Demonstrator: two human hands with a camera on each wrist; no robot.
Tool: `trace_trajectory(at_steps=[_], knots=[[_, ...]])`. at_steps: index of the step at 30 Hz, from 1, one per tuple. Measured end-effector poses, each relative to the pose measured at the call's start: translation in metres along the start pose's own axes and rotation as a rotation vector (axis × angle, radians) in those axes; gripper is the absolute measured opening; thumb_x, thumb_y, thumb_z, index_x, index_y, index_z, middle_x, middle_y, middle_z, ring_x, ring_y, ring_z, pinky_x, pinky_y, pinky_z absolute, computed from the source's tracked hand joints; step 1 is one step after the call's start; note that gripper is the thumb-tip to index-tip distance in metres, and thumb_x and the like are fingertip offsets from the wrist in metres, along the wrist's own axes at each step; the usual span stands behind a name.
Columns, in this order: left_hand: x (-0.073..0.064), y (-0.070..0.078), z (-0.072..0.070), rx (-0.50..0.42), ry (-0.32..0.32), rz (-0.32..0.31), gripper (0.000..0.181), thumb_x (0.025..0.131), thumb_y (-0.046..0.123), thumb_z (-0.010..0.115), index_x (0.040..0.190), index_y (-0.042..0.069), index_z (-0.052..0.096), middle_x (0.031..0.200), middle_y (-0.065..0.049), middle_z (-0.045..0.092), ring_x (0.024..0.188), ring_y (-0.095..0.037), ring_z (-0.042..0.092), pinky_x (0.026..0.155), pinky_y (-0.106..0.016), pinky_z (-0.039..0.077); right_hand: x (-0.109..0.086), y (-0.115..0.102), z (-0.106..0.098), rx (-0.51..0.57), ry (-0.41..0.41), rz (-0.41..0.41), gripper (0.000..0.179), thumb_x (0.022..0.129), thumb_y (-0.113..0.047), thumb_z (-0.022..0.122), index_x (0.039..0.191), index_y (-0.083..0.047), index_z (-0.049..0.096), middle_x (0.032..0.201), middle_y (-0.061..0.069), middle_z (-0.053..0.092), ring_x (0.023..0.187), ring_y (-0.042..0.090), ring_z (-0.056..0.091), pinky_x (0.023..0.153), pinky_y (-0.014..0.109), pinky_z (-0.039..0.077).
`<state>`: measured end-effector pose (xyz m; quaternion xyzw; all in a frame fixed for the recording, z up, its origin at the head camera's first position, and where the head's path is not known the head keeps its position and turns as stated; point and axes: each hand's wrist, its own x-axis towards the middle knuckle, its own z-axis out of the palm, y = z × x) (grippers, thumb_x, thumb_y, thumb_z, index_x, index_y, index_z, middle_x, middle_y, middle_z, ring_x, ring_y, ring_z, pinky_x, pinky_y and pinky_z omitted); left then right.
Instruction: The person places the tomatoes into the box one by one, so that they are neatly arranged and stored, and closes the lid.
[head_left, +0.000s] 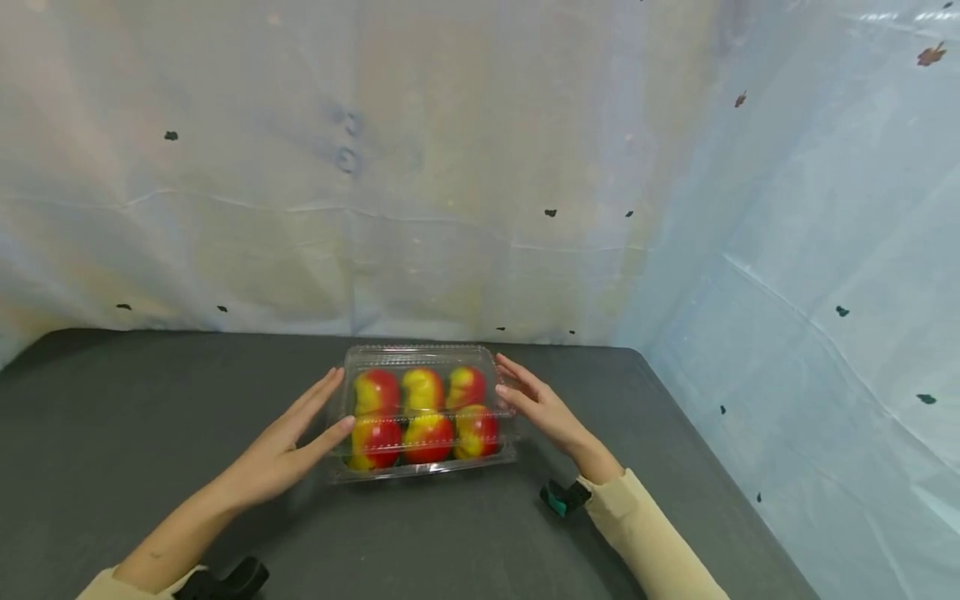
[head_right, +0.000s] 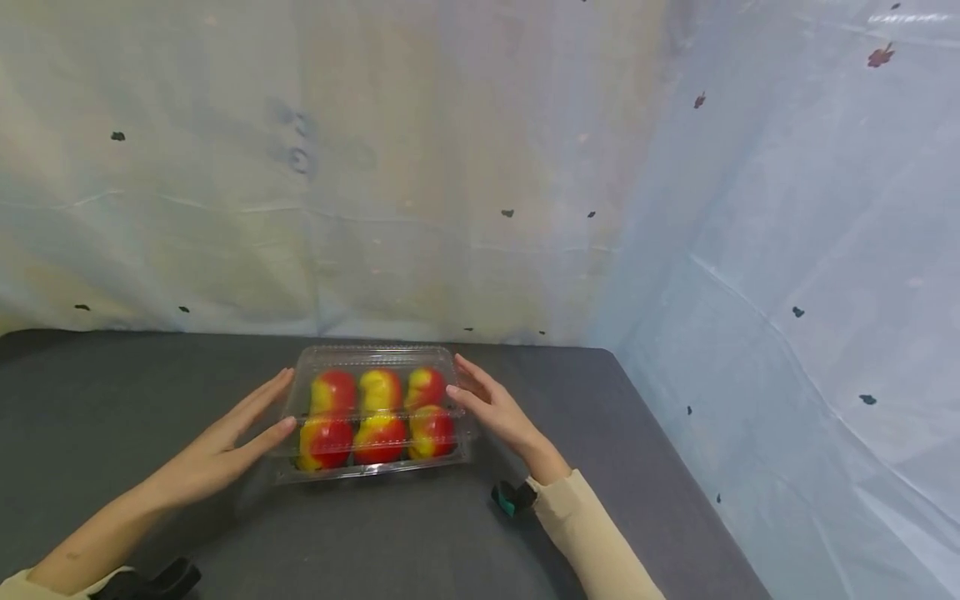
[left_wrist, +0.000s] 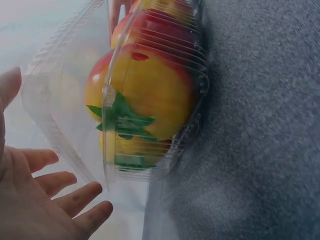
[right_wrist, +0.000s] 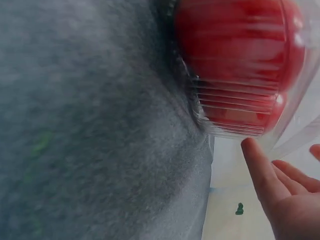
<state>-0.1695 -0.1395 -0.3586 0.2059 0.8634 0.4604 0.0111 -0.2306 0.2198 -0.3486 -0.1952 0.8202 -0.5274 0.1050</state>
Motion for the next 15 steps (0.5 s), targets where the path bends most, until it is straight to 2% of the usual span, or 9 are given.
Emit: trace_trajectory(at_steps=[5,10,15], knots=[[-0.003,-0.002,-0.001,0.01,-0.01,-0.022,0.071,0.099,0.041,0.049,0.156,0.024,0.009,0.161,-0.016,0.009,0.142,-0.05,0.012,0.094,-0.078,0.021,-0.008,0.0,0.001,-0.048,-0.007,0.044,0.061,0.1,-0.034,0.05,0.152,-0.016,0.027,0.155,0.015,0.03,0.134,0.034,0.042,0.102,0.049,0.043],[-0.004,-0.004,-0.001,0.014,-0.031,-0.052,0.072,0.099,0.043,0.049,0.156,0.025,0.008,0.16,-0.017,0.01,0.142,-0.05,0.013,0.095,-0.077,0.022,-0.014,0.002,0.002,-0.048,-0.018,0.055,0.058,0.098,-0.031,0.054,0.149,-0.012,0.033,0.151,0.017,0.034,0.122,0.033,0.053,0.09,0.037,0.051],[-0.007,-0.007,-0.001,0.034,-0.042,-0.044,0.072,0.098,0.043,0.05,0.156,0.025,0.011,0.16,-0.017,0.012,0.141,-0.05,0.016,0.093,-0.076,0.026,-0.019,-0.001,0.003,-0.037,-0.028,0.074,0.063,0.096,-0.031,0.059,0.149,-0.009,0.033,0.15,0.019,0.034,0.118,0.031,0.057,0.085,0.034,0.054]])
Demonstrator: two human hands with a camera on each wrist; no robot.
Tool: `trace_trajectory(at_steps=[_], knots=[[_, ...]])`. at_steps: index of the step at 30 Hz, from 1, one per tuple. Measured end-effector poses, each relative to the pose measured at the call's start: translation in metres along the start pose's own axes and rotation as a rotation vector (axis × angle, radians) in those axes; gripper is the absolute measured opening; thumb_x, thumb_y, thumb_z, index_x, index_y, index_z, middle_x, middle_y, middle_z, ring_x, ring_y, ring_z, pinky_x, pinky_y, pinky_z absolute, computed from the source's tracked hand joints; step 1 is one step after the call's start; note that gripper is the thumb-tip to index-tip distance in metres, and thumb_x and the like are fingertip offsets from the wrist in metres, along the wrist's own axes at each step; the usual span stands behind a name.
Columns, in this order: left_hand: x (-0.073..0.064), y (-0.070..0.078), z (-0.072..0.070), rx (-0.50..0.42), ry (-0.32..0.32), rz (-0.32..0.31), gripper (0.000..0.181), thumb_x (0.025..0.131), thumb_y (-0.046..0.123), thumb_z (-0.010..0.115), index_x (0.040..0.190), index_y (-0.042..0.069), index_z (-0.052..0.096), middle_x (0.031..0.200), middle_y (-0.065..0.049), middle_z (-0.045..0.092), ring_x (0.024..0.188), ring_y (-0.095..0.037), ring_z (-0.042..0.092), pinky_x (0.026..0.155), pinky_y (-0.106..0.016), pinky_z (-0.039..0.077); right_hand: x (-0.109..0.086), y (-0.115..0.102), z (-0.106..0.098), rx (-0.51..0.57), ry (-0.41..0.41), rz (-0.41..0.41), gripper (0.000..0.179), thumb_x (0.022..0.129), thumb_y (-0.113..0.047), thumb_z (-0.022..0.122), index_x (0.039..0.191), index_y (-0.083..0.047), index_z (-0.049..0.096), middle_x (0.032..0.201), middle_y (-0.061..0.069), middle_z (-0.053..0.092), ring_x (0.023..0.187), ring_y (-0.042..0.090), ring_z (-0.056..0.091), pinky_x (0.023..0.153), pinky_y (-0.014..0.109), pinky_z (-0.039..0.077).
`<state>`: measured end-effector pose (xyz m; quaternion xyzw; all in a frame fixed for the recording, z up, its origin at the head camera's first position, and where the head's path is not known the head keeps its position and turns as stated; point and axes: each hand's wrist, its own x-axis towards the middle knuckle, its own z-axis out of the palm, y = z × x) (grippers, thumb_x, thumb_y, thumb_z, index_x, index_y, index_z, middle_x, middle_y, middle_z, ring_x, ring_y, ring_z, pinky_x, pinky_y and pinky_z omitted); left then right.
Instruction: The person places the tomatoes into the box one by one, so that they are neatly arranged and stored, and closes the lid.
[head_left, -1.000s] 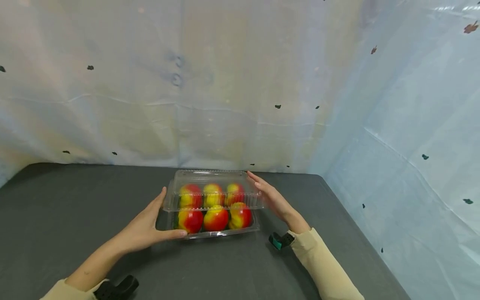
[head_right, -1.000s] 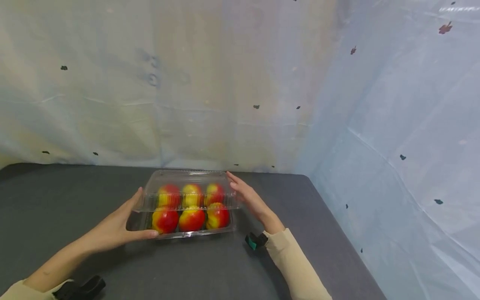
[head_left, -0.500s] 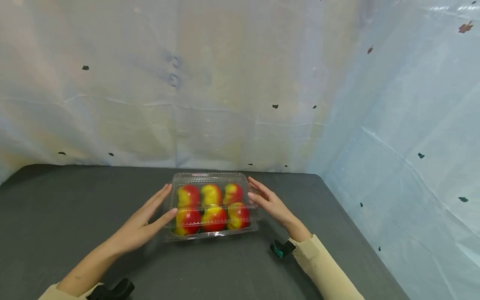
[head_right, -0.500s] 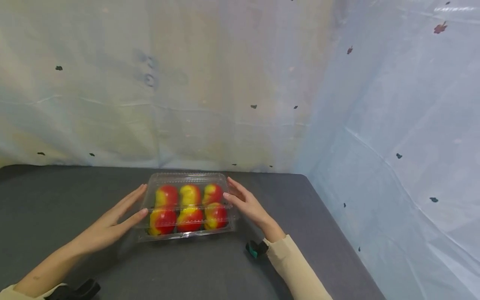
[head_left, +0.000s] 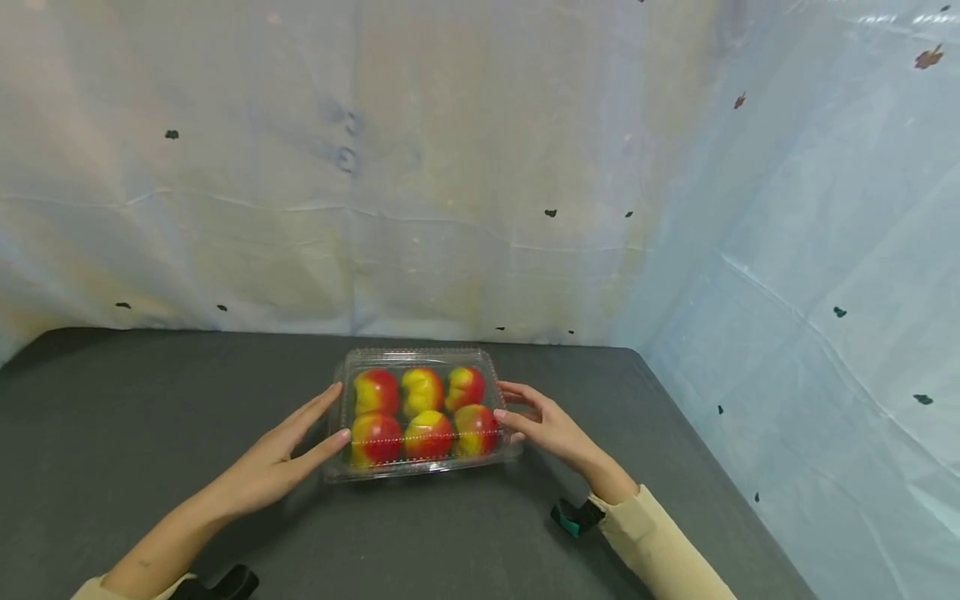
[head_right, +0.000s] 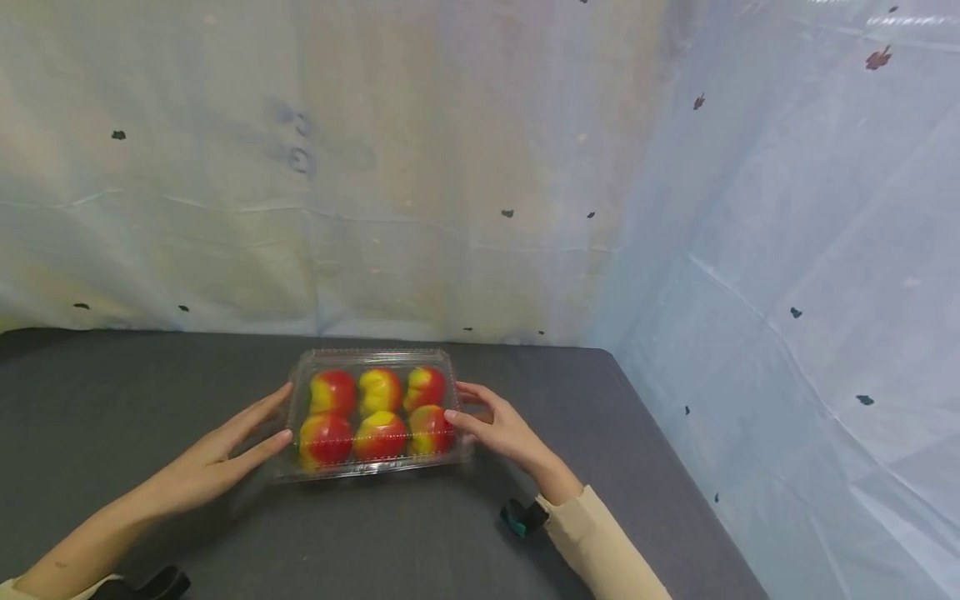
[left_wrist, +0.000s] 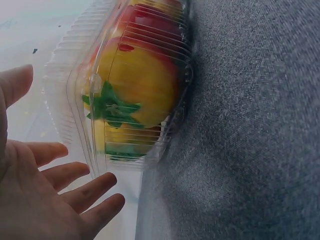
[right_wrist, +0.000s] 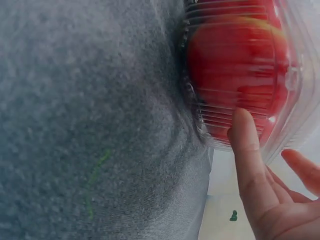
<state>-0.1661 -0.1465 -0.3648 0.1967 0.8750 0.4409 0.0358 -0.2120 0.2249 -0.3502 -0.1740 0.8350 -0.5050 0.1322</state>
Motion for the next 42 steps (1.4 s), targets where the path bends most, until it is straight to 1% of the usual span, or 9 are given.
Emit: trace_trajectory(at_steps=[4,10,13,16,20,25,32,36,42], knots=[[0.0,-0.002,-0.001,0.004,-0.016,-0.003,0.068,0.099,0.043,0.048,0.155,0.02,0.018,0.16,-0.018,0.012,0.14,-0.051,0.017,0.093,-0.076,0.027,-0.005,0.0,-0.002,-0.008,-0.003,0.026,0.064,0.095,-0.033,0.06,0.149,-0.013,0.034,0.15,0.018,0.035,0.12,0.031,0.055,0.083,0.036,0.055],[-0.005,-0.009,-0.001,-0.078,-0.107,-0.015,0.065,0.1,0.039,0.047,0.153,0.012,0.022,0.157,-0.025,0.015,0.133,-0.049,0.036,0.094,-0.066,0.039,-0.013,0.003,-0.009,0.053,-0.065,0.05,0.066,0.095,-0.032,0.06,0.151,-0.014,0.03,0.143,0.023,0.042,0.116,0.031,0.058,0.083,0.045,0.055],[-0.006,-0.014,-0.004,-0.116,-0.16,-0.017,0.067,0.099,0.035,0.051,0.154,0.012,0.02,0.149,-0.027,0.034,0.127,-0.045,0.046,0.093,-0.058,0.045,-0.015,0.008,-0.012,0.088,-0.114,0.045,0.065,0.096,-0.028,0.059,0.152,-0.016,0.028,0.138,0.026,0.046,0.107,0.031,0.063,0.085,0.049,0.054],[-0.004,-0.016,-0.008,-0.159,-0.211,-0.012,0.07,0.099,0.03,0.053,0.154,0.008,0.016,0.127,-0.021,0.058,0.113,-0.036,0.059,0.085,-0.048,0.052,-0.016,0.012,-0.013,0.101,-0.151,0.03,0.066,0.096,-0.026,0.06,0.152,-0.018,0.027,0.135,0.025,0.049,0.103,0.031,0.065,0.085,0.051,0.053],[-0.001,-0.018,-0.014,-0.325,-0.31,-0.02,0.075,0.1,0.024,0.052,0.154,0.004,0.004,0.102,-0.016,0.068,0.09,-0.029,0.067,0.073,-0.038,0.055,-0.019,0.016,-0.014,0.135,-0.203,0.0,0.069,0.095,-0.019,0.06,0.154,-0.018,0.023,0.124,0.023,0.056,0.101,0.034,0.065,0.085,0.052,0.053],[0.001,-0.017,-0.013,-0.55,-0.408,-0.051,0.079,0.101,0.019,0.049,0.152,0.002,-0.009,0.101,-0.022,0.066,0.089,-0.031,0.068,0.076,-0.038,0.057,-0.02,0.019,-0.014,0.222,-0.27,-0.046,0.068,0.098,-0.01,0.052,0.155,-0.014,0.014,0.104,0.019,0.064,0.096,0.035,0.066,0.083,0.054,0.053],[0.003,-0.011,-0.007,-0.632,-0.336,-0.119,0.083,0.097,0.016,0.056,0.153,0.0,-0.005,0.101,-0.016,0.068,0.094,-0.028,0.068,0.081,-0.035,0.056,-0.021,0.023,-0.011,0.352,-0.31,-0.006,0.072,0.098,-0.006,0.049,0.156,-0.019,0.008,0.093,0.008,0.068,0.082,0.02,0.071,0.073,0.038,0.058],[0.003,-0.007,-0.008,-0.608,-0.284,-0.137,0.084,0.095,0.01,0.058,0.153,-0.002,-0.001,0.098,-0.015,0.069,0.088,-0.025,0.07,0.079,-0.034,0.057,-0.022,0.021,-0.008,0.412,-0.329,-0.004,0.074,0.098,-0.002,0.047,0.156,-0.022,0.005,0.093,0.006,0.067,0.075,0.015,0.07,0.07,0.031,0.058],[0.001,-0.002,-0.01,-0.516,-0.235,-0.173,0.08,0.092,0.004,0.057,0.152,-0.004,0.004,0.093,-0.015,0.069,0.081,-0.025,0.068,0.079,-0.035,0.056,-0.02,0.019,-0.003,0.481,-0.373,-0.033,0.076,0.098,0.003,0.043,0.156,-0.018,-0.002,0.093,0.004,0.065,0.079,0.013,0.069,0.074,0.029,0.057]])
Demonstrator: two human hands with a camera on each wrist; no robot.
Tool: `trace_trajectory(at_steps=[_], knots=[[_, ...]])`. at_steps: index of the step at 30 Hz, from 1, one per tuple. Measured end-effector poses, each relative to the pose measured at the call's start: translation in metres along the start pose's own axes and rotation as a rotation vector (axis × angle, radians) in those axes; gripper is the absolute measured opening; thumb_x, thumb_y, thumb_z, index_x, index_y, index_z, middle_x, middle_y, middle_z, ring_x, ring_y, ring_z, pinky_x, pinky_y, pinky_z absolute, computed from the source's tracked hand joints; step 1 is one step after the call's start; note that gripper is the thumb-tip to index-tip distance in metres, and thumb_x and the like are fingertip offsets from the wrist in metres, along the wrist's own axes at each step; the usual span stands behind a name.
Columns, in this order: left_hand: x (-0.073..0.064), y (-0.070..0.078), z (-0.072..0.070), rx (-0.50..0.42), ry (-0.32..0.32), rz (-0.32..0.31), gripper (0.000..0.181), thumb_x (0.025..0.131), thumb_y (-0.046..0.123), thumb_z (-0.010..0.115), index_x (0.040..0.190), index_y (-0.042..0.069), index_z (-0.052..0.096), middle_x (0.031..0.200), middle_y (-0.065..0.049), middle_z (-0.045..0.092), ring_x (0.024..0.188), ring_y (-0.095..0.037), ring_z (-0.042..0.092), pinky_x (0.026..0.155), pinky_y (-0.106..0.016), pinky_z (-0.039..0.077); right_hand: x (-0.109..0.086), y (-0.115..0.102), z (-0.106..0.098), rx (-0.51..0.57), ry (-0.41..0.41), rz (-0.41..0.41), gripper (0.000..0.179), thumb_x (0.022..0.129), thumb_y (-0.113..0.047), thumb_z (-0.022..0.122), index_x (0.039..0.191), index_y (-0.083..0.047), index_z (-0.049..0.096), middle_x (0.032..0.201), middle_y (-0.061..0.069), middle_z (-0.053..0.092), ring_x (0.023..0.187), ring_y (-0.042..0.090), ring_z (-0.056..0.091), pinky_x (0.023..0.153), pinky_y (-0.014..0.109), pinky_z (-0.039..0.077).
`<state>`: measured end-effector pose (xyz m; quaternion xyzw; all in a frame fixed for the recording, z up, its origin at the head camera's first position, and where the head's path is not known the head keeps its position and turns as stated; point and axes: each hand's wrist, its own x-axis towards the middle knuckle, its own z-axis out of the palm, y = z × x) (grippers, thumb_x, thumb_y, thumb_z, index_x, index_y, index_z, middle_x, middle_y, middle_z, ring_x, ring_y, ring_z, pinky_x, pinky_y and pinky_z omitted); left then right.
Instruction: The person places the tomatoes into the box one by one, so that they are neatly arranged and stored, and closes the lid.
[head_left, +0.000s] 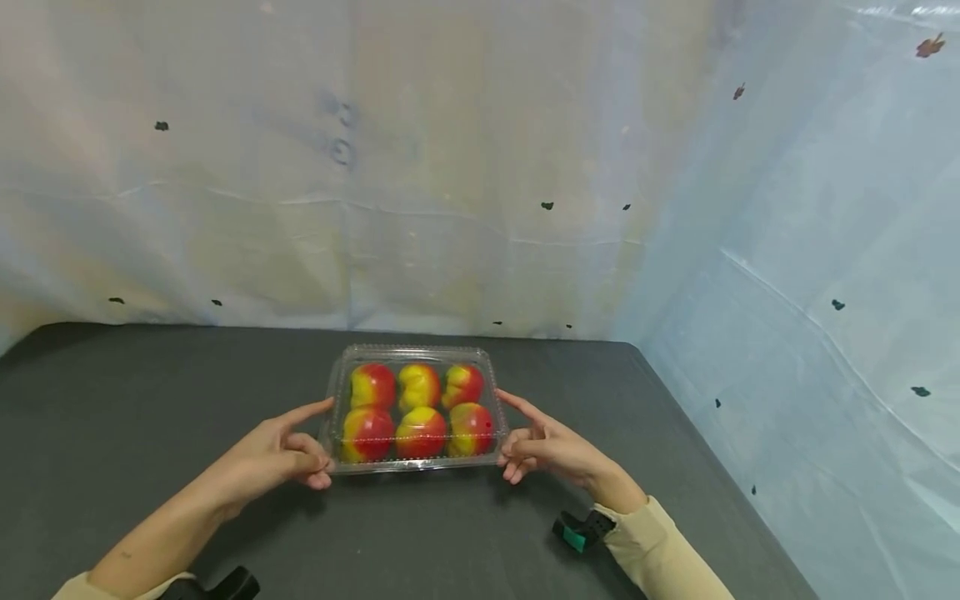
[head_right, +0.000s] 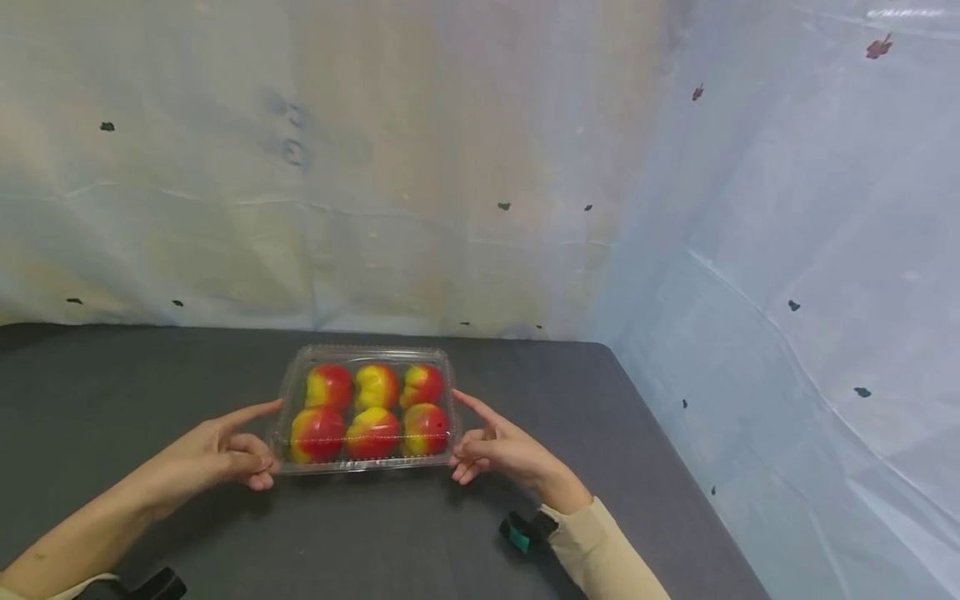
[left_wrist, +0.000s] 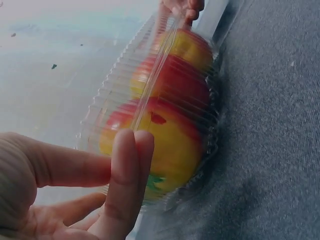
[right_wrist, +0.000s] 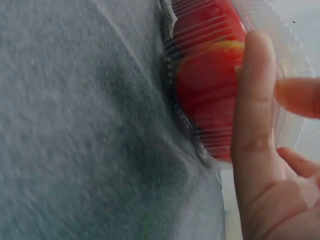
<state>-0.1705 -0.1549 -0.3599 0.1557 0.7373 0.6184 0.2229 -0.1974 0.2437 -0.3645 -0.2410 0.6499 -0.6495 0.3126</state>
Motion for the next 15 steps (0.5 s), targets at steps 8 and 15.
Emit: trace_trajectory(at_steps=[8,15], knots=[[-0.0006,0.0021,-0.0004,0.022,0.011,0.006,0.08,0.09,0.002,0.055,0.152,-0.004,0.005,0.089,-0.013,0.068,0.079,-0.025,0.067,0.081,-0.036,0.055,0.0013,-0.0031,0.0025,-0.015,0.047,0.02,0.078,0.096,0.001,0.05,0.156,-0.017,0.002,0.09,0.004,0.067,0.074,0.01,0.068,0.071,0.025,0.057],[-0.001,-0.0005,0.0016,0.017,0.024,0.004,0.08,0.09,0.002,0.056,0.152,-0.004,0.005,0.089,-0.013,0.068,0.079,-0.025,0.068,0.082,-0.036,0.055,-0.0002,0.0,0.0021,0.001,0.029,0.008,0.078,0.097,0.001,0.049,0.156,-0.018,0.0,0.091,0.005,0.066,0.076,0.011,0.068,0.072,0.026,0.057]])
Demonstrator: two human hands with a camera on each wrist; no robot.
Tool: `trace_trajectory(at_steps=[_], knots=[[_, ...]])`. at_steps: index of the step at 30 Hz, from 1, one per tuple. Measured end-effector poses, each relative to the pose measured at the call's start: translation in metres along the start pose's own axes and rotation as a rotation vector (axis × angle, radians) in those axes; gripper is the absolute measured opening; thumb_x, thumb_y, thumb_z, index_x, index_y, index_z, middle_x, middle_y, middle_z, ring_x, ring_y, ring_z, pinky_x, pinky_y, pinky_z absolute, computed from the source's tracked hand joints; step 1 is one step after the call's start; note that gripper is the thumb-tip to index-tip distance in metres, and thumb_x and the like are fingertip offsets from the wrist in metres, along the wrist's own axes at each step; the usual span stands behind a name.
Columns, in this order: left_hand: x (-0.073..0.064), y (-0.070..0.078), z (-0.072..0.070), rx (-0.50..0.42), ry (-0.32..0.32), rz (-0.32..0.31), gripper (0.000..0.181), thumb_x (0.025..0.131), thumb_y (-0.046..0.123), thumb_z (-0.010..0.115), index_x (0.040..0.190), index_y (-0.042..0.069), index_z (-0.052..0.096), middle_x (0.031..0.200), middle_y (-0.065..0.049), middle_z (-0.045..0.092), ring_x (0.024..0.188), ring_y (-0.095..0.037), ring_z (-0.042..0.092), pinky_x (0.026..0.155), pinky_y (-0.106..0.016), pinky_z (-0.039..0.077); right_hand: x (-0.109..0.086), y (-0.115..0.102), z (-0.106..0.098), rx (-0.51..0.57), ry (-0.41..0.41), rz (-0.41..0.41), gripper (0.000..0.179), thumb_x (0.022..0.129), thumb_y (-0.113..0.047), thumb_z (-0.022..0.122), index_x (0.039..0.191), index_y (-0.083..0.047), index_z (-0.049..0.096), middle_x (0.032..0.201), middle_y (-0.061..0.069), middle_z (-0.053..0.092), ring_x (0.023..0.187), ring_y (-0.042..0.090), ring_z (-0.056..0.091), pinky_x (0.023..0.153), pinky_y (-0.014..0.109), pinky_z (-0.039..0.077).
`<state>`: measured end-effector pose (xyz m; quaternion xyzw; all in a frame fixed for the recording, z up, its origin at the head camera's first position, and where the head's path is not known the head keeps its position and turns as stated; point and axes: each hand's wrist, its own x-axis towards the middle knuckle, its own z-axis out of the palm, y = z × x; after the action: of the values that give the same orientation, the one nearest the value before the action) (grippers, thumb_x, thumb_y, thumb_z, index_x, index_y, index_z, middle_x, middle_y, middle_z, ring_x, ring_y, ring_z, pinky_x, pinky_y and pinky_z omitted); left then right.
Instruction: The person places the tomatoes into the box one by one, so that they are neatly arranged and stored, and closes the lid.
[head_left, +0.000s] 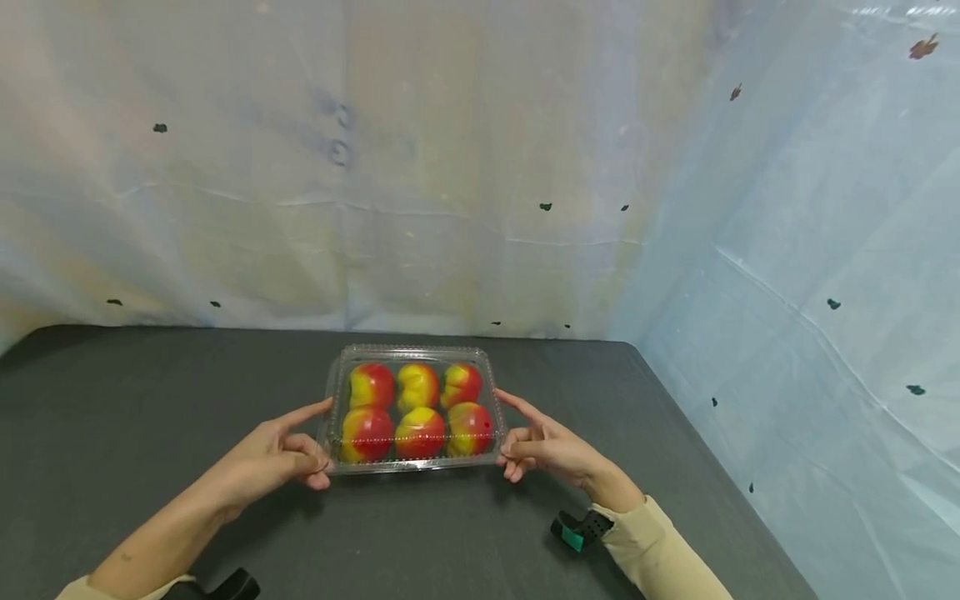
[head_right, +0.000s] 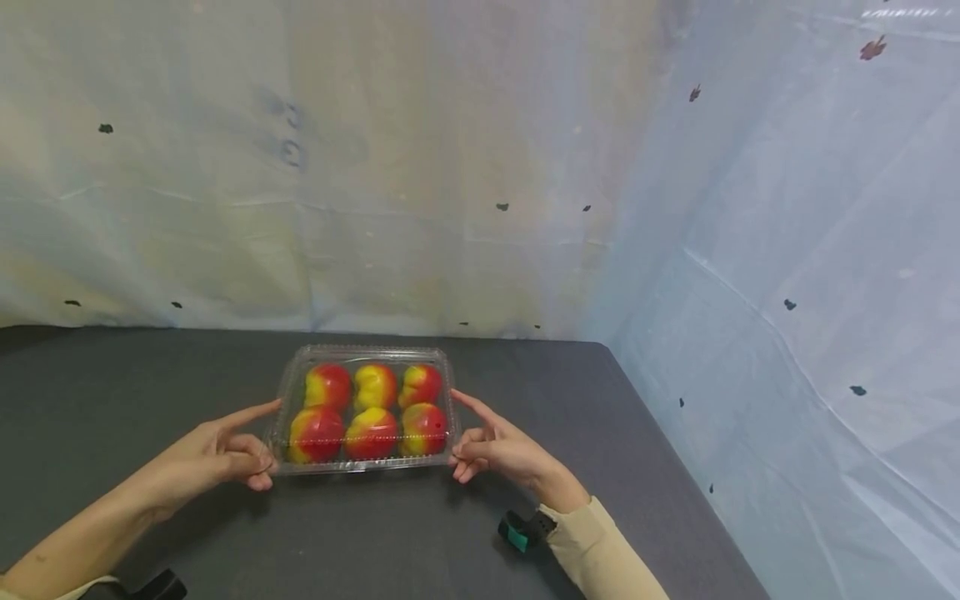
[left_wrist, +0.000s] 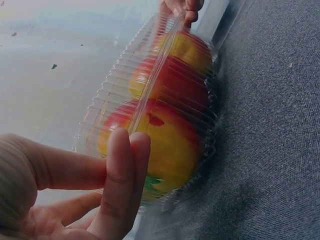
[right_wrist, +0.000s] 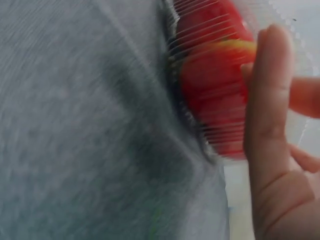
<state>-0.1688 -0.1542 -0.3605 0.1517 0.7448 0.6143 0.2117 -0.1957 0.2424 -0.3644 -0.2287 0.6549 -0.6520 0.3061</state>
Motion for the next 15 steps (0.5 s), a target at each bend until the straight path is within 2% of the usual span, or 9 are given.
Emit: trace_trajectory(at_steps=[4,9,11,15], knots=[[0.0,-0.003,-0.001,-0.015,-0.01,-0.017,0.081,0.092,0.005,0.057,0.152,-0.003,0.004,0.092,-0.012,0.069,0.082,-0.024,0.068,0.083,-0.037,0.055,0.0,0.002,0.0,-0.015,0.007,0.004,0.078,0.097,-0.001,0.05,0.156,-0.019,0.001,0.091,0.004,0.066,0.076,0.012,0.068,0.072,0.027,0.057],[0.0,-0.007,-0.007,-0.044,-0.059,-0.033,0.082,0.096,0.012,0.056,0.153,-0.001,-0.001,0.099,-0.012,0.069,0.089,-0.024,0.069,0.081,-0.036,0.056,0.0,0.001,0.002,-0.122,0.094,0.03,0.073,0.097,-0.008,0.055,0.155,-0.015,0.012,0.093,0.006,0.068,0.076,0.015,0.068,0.071,0.031,0.058],[-0.001,-0.008,-0.009,-0.035,-0.06,-0.033,0.08,0.097,0.016,0.055,0.153,-0.001,-0.001,0.103,-0.014,0.069,0.09,-0.026,0.069,0.081,-0.037,0.056,0.0,0.0,0.002,-0.193,0.127,0.025,0.07,0.097,-0.011,0.056,0.155,-0.013,0.016,0.095,0.015,0.068,0.077,0.017,0.069,0.073,0.038,0.058],[-0.007,-0.007,-0.015,0.035,-0.005,-0.02,0.075,0.099,0.021,0.053,0.152,-0.002,0.006,0.111,-0.017,0.067,0.09,-0.027,0.069,0.079,-0.037,0.057,-0.002,0.001,0.001,-0.339,0.172,-0.036,0.063,0.098,-0.014,0.054,0.153,-0.009,0.023,0.104,0.029,0.064,0.084,0.02,0.068,0.075,0.047,0.056]])
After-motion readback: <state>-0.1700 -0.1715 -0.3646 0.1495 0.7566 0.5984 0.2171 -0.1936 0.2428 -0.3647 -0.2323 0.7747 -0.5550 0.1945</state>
